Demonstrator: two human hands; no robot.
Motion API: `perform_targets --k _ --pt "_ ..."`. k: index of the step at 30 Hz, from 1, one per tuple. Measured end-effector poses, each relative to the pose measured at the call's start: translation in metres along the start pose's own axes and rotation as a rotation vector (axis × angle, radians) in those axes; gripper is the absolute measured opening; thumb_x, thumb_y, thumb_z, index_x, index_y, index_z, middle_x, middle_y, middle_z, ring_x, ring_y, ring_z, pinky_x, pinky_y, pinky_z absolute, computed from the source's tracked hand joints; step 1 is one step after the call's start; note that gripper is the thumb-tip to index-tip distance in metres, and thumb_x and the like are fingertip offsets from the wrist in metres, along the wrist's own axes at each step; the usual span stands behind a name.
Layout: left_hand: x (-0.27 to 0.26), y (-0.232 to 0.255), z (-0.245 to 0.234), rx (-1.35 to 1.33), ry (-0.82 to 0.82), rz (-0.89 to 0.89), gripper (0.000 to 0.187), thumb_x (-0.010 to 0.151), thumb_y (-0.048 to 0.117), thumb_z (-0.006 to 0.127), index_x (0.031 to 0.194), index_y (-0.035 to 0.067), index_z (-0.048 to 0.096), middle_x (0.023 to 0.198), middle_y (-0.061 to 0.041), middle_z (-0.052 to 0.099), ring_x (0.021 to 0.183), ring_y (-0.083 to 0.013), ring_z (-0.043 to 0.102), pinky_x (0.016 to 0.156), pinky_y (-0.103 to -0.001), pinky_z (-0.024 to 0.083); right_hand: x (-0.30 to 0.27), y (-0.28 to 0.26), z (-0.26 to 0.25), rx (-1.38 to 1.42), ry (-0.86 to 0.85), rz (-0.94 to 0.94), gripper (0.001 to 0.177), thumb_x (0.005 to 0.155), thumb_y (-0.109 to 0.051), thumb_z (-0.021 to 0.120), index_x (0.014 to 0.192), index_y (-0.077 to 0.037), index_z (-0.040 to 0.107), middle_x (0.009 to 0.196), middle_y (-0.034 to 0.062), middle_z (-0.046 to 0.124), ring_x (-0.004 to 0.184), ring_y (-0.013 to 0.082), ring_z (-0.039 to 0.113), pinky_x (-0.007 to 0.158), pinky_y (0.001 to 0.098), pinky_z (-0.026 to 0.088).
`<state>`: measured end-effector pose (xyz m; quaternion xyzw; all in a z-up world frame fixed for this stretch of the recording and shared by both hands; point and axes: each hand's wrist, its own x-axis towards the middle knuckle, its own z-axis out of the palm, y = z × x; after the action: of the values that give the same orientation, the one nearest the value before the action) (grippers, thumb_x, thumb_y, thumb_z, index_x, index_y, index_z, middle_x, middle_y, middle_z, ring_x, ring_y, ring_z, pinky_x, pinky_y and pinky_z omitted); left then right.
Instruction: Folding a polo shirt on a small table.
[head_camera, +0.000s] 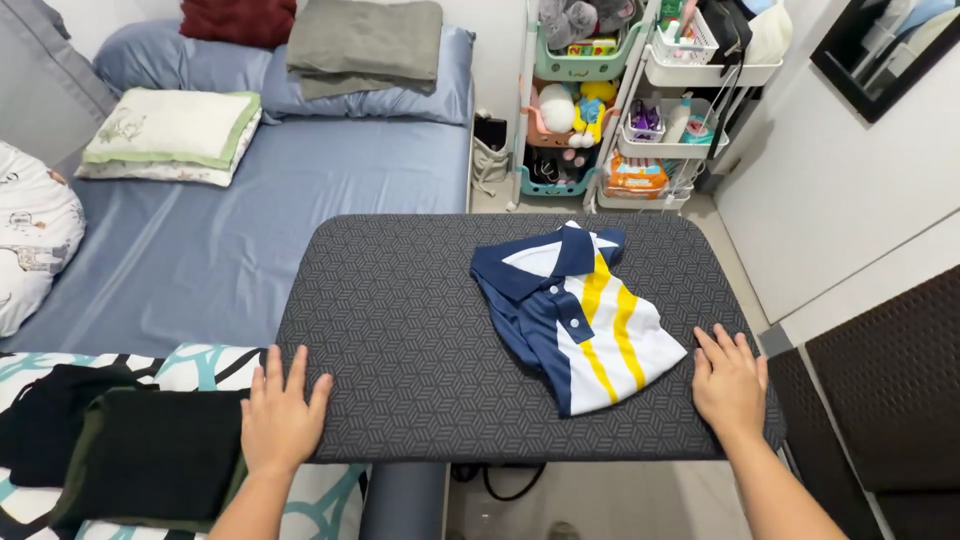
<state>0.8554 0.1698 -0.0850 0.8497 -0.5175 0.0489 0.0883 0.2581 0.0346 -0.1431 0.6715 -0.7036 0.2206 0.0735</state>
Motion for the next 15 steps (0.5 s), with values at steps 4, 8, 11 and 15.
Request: perform_targets --k 4,8,11,15 --pt "0.006 -0.007 -0.023 -0.144 -0.197 -0.188 0.064 0.096 0.059 0.041 0.156 0.040 0.034 0.153 -0.013 0.046 0.124 -0.0397 0.057 0.093 -0.052 0.053 0.001 0.022 0.005 0.012 -0.066 -0.072 0.042 0.101 -0.029 0.052 0.142 -0.028 0.063 0.155 0.0050 0.054 0.147 0.0336 0.044 0.120 0.0580 0.029" --pt "0.003 -0.019 -0.015 -0.149 -0.341 -0.300 0.063 0.102 0.058 0.034 0.163 0.046 0.027 0.122 -0.020 0.065 0.106 -0.0432 0.070 0.090 -0.053 0.057 0.009 0.041 0.011 0.090 -0.112 -0.187 0.044 0.100 -0.029 0.051 0.144 -0.027 0.059 0.157 0.0055 0.051 0.147 0.0359 0.042 0.119 0.0575 0.030" --pt "-0.003 -0.021 -0.011 -0.139 -0.313 -0.299 0.063 0.102 0.059 0.033 0.163 0.047 0.026 0.116 -0.023 0.068 0.106 -0.0461 0.069 0.091 -0.055 0.056 0.007 0.050 0.009 0.076 -0.134 -0.254 0.046 0.100 -0.031 0.050 0.145 -0.028 0.057 0.158 0.0049 0.049 0.147 0.0367 0.042 0.119 0.0575 0.030" --pt "-0.006 -0.008 -0.013 -0.118 -0.316 -0.384 0.063 0.101 0.062 0.030 0.163 0.049 0.022 0.127 -0.024 0.063 0.111 -0.0483 0.066 0.095 -0.058 0.053 -0.005 0.008 -0.036 -0.240 -0.167 -0.004 0.045 0.098 -0.047 0.051 0.142 -0.039 0.058 0.158 -0.0013 0.047 0.145 0.0321 0.046 0.112 0.0609 0.034"
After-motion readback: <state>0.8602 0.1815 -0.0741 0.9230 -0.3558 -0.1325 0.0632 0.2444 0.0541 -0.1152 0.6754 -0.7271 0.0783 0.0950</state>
